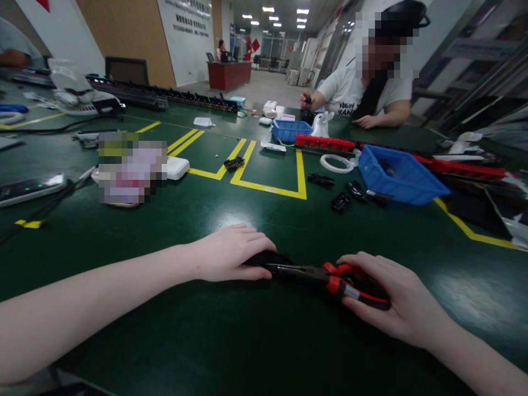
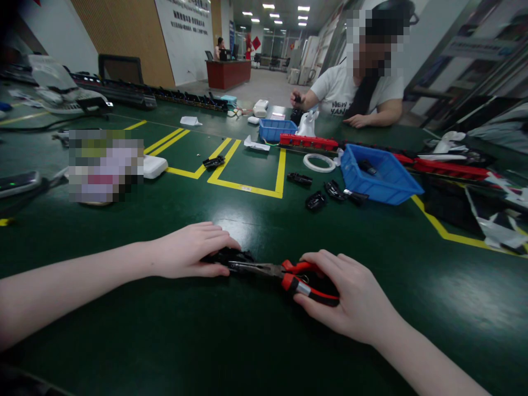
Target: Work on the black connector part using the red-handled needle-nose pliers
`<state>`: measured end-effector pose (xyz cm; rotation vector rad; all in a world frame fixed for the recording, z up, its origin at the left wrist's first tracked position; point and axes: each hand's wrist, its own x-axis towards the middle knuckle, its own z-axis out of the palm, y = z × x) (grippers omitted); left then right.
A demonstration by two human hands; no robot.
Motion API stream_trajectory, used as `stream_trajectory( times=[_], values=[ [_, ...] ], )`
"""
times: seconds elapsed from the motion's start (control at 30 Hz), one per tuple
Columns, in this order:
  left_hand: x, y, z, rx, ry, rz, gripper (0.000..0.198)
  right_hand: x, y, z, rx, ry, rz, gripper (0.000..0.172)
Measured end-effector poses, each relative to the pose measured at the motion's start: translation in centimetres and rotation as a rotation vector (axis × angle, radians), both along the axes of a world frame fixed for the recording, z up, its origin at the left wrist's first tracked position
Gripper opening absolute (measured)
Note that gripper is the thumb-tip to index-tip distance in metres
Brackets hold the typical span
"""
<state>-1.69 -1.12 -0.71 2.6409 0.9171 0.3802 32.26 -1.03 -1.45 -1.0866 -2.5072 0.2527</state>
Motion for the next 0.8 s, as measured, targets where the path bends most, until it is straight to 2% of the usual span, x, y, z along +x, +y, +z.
stream_trajectory(
  times=[0.37,0.8],
  values=[
    [-0.06,0.02,-0.05,0.016,-0.006,-0.012,0.033,-0.04,0.01,0.14,0.017,-0.021,0.01,0.04],
    [-0.04,-0.04,0.24,0.009,0.032,-0.006,0.032,0.04,0.43,0.15,0.04,-0.032,0.098,0.04]
  ],
)
